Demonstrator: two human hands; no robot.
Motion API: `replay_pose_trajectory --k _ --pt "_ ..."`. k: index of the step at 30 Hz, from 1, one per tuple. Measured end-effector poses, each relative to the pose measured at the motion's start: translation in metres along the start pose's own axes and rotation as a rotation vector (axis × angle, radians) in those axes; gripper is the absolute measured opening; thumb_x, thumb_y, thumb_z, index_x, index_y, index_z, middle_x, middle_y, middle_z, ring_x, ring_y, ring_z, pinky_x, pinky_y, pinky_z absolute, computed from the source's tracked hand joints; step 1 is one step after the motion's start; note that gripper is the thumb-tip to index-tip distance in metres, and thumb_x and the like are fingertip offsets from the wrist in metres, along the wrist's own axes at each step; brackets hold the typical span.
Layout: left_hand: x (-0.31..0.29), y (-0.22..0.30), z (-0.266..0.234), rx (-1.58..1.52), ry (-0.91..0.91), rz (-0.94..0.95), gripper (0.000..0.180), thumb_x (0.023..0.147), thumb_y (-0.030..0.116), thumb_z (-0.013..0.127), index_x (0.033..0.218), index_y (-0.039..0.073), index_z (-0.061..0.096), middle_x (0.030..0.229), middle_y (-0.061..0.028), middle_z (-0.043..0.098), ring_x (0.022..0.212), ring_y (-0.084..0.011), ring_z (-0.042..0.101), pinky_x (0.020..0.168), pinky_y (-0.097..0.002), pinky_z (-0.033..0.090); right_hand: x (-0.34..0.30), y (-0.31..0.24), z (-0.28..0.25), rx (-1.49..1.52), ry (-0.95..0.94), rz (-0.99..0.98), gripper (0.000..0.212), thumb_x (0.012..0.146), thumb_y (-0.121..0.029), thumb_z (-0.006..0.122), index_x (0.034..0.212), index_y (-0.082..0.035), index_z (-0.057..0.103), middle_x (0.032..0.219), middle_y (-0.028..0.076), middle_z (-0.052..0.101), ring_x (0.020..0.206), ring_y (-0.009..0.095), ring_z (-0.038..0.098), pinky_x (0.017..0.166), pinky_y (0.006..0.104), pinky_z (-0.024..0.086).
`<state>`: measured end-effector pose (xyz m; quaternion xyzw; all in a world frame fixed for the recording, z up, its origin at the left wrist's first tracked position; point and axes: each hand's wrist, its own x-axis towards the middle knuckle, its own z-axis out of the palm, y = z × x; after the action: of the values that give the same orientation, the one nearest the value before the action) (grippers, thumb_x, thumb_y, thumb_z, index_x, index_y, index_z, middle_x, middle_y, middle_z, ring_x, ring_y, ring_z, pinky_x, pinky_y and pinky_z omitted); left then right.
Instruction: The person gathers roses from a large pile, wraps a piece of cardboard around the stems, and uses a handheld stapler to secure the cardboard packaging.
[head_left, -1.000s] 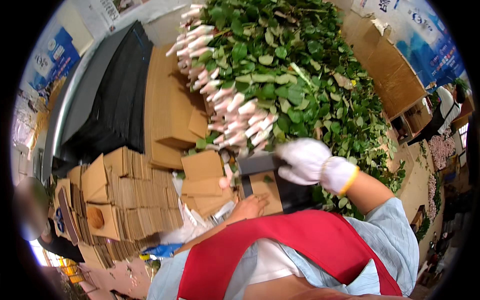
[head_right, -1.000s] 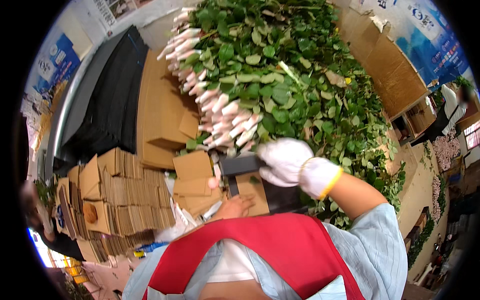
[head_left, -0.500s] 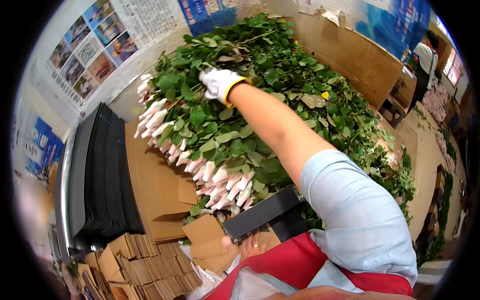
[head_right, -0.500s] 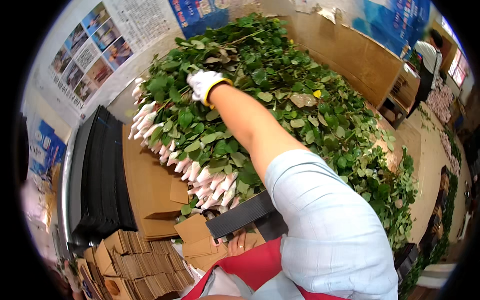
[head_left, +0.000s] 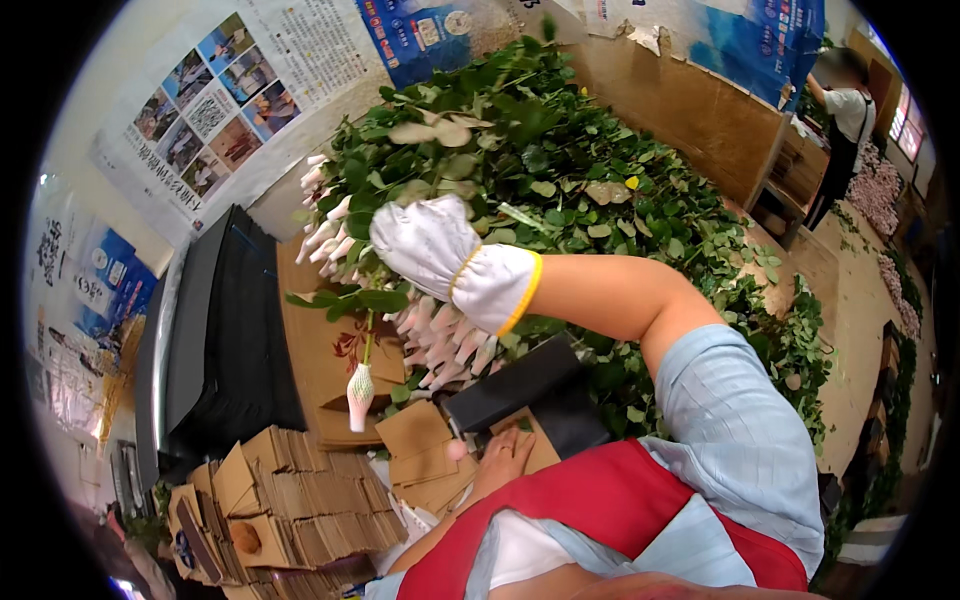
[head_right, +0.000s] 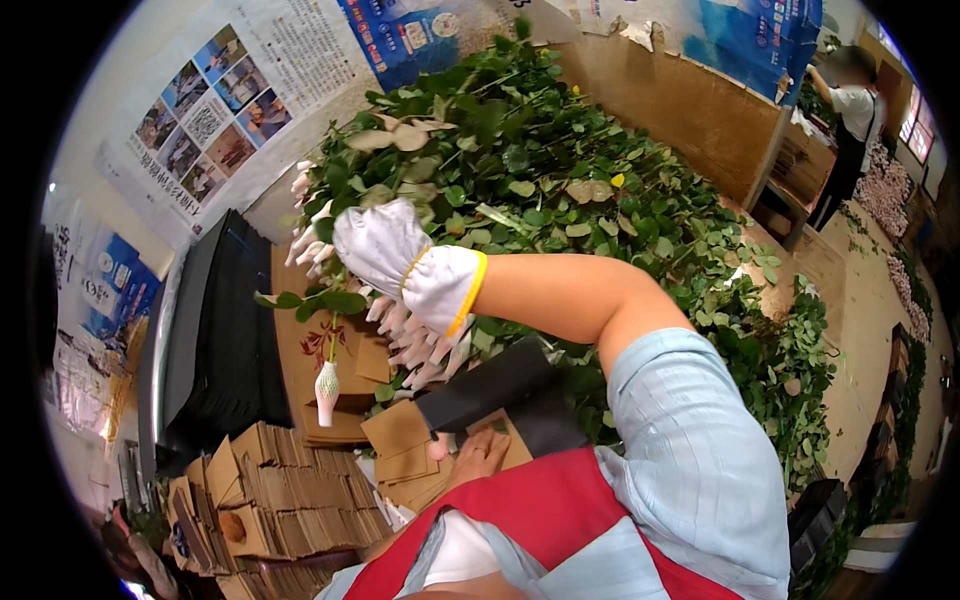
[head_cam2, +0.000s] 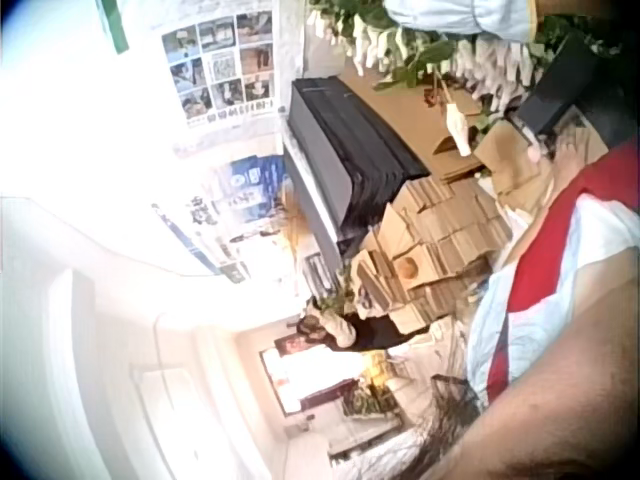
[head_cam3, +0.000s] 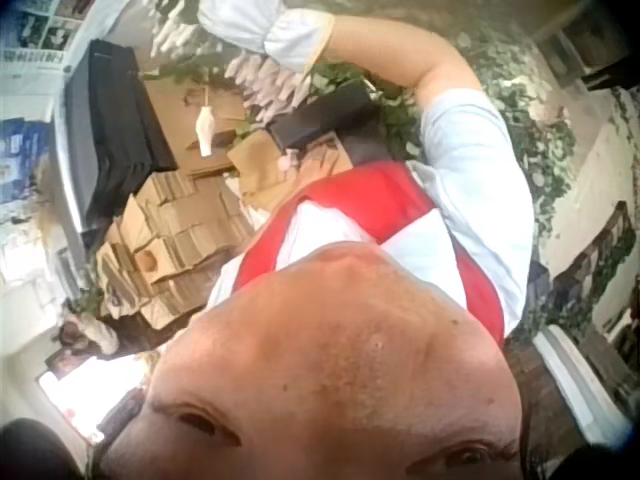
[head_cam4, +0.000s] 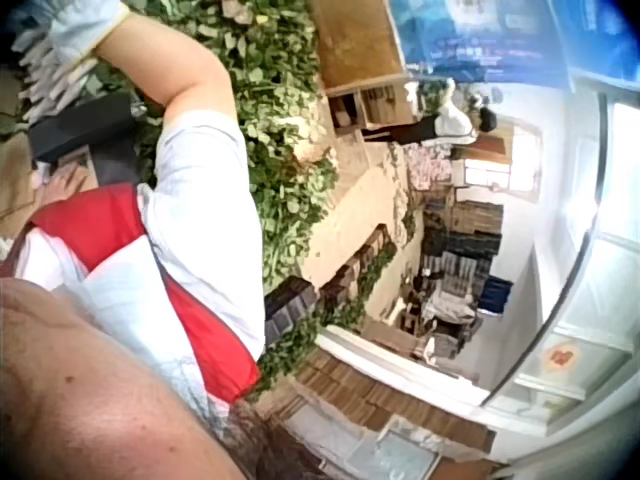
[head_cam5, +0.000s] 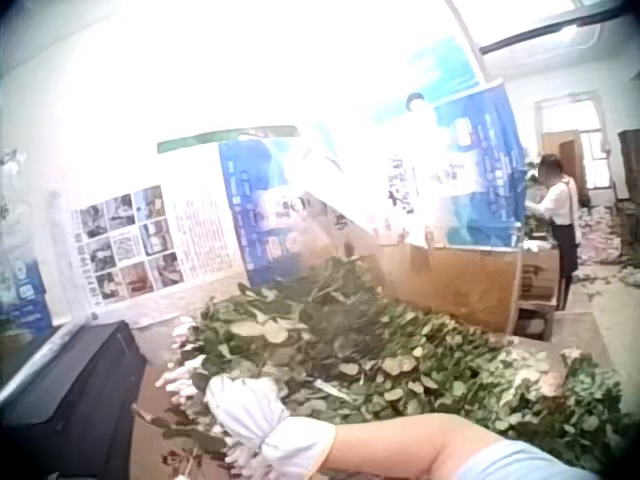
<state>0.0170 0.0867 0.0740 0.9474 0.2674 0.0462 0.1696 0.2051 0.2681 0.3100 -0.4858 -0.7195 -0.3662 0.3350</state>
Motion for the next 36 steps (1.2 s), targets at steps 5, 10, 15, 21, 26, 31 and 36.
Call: replay_pose_trajectory --k 5,10,15,21,26,31,36 --pt "-0.010 -0.004 0.005 -0.172 -0.122 -0.003 0.049 0.085 0.024 0.055 0.131 0.007 0.051 0.143 -0.0140 0.042 0.128 -0.0304 0.044 0.102 -0.0367 0.041 -0.095 0.009 -0.035 -0.052 -0.349 0.116 0.004 0.072 -0.012 0.060 0.072 -0.008 0.057 0.061 0.006 0.055 0.060 0.022 0.061 0.045 0.0375 0.040" --pt "-0.017 0.011 -0.002 -0.353 -0.093 -0.155 0.044 0.085 0.022 0.059 0.126 0.008 0.057 0.138 -0.0143 0.049 0.128 -0.0304 0.045 0.104 -0.0360 0.038 -0.113 0.070 -0.024 0.348 -1.450 0.036 0.049 0.082 -0.047 0.053 0.084 -0.001 0.069 0.084 0.021 0.067 0.084 0.034 0.065 0.076 0.0428 0.051" --pt "-0.011 -0.006 0.019 -0.374 -0.131 -0.079 0.048 0.086 0.029 0.057 0.128 0.006 0.054 0.145 -0.0130 0.040 0.135 -0.0288 0.037 0.108 -0.0358 0.035 -0.020 0.121 0.086 0.257 -0.494 0.367 0.019 0.087 -0.027 0.049 0.093 -0.013 0.060 0.069 0.012 0.061 0.061 0.030 0.058 0.058 0.0401 0.049" --pt "-0.015 -0.012 0.037 -0.589 -0.120 -0.119 0.043 0.087 0.021 0.054 0.128 0.007 0.054 0.145 -0.0126 0.039 0.137 -0.0279 0.035 0.110 -0.0342 0.032 -0.028 0.104 0.103 -0.046 -0.762 0.177 0.019 0.072 -0.010 0.062 0.089 -0.006 0.067 0.082 0.011 0.067 0.078 0.027 0.069 0.064 0.0366 0.054" --pt "-0.023 -0.006 0.023 -0.442 -0.037 -0.076 0.041 0.088 0.020 0.055 0.127 0.006 0.054 0.143 -0.0141 0.042 0.134 -0.0291 0.037 0.108 -0.0354 0.035 -0.083 0.035 -0.010 -0.024 -0.521 0.093 0.007 0.062 -0.007 0.064 0.063 -0.011 0.059 0.054 0.003 0.051 0.049 0.019 0.058 0.040 0.0316 0.040" --pt "-0.005 0.006 -0.002 -0.404 -0.105 -0.088 0.040 0.086 0.017 0.058 0.123 0.005 0.057 0.141 -0.0153 0.045 0.133 -0.0307 0.039 0.106 -0.0367 0.038 -0.240 0.057 -0.044 0.211 -1.303 0.195 0.024 0.085 -0.024 0.052 0.097 -0.006 0.063 0.099 0.018 0.060 0.086 0.035 0.066 0.070 0.0422 0.054" --pt "-0.020 0.005 0.003 -0.421 -0.117 -0.159 0.036 0.089 0.020 0.057 0.122 0.006 0.058 0.141 -0.0135 0.045 0.134 -0.0298 0.038 0.106 -0.0363 0.038 -0.092 0.083 -0.049 0.362 -1.563 0.253 0.048 0.085 -0.047 0.052 0.101 -0.006 0.069 0.091 0.020 0.066 0.092 0.031 0.064 0.084 0.0427 0.050"
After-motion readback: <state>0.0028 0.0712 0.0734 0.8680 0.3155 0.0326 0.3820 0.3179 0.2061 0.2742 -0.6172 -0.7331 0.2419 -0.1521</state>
